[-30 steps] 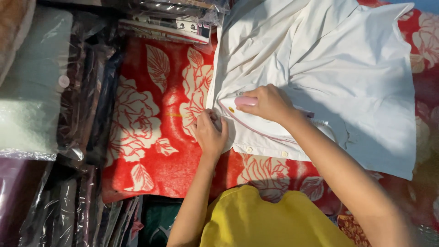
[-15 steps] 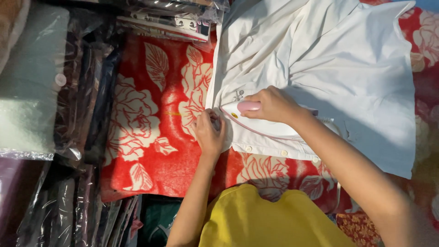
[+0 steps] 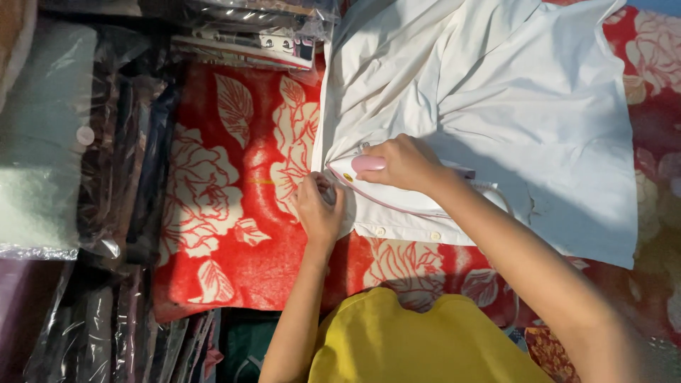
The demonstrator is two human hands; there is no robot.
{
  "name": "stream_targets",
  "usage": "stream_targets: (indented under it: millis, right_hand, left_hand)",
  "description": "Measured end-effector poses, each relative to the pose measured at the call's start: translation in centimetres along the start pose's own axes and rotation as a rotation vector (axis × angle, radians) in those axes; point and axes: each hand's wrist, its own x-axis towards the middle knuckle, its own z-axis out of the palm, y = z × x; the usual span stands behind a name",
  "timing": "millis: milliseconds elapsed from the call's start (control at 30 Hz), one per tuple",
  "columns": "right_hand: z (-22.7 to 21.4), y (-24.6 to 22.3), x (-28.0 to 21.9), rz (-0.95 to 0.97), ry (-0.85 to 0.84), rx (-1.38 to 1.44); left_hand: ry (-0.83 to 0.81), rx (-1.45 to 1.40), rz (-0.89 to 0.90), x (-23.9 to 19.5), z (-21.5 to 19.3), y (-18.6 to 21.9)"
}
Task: The person irons a white button-up shirt laid on a padded ironing surface. They smooth the fabric by hand, run a steam iron across the body and front panels, lift and reposition the shirt to iron the reverse side, and continue pressing the fabric flat.
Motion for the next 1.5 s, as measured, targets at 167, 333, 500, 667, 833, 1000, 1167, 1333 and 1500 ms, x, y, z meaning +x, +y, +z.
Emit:
stream_targets:
  millis: [167,333,500,667,833,1000,1167,1333,1500]
  right_hand:
    - [-1.0,-0.4,0.8,0.111,0.018,-0.011]
    - [-1.3,1.8,-0.3,0.125,-0.049,0.028]
    - [-4.9,5.8,-2.3,0.295,-0.122,0.059]
    - [-9.1,6.3,-5.7,0.377,-0.169,0.158]
    - [-12.3,13.3,-9.8,0.464,-0.097,0.292]
    - [-14.4,24.4,-18.2,0.772,-0.022,0.222]
    - [-9.9,32.2,-25.9,0.927,0.109,0.477]
    - [-9.6,36.5,-26.5,1.014,0.277,0.561]
    - [-10.1,37.6,-23.7,0.882,0.283,0.49]
  left_hand:
    - [-0.021,-0.003,0.008,0.0,-0.2,-0.2]
    - [-0.028,-0.017,0.019,0.2,-0.5,0.1]
    - [-0.033,0.013,0.021,0.0,-0.2,-0.5]
    - [-0.029,0.024,0.017,-0.1,-0.4,-0.2]
    - [-0.017,0.056,0.011,0.0,-0.5,-0.2]
    - [0.043,-0.169,-0.009,0.3,-0.8,1.2]
    - [0.063,-0.014,0.149,-3.2,1.0,7.1]
    - [-0.32,-0.079,0.34,-10.1,8.7,15.1]
    - [-0.672,0.141,0.421,-14.0,11.9,20.9]
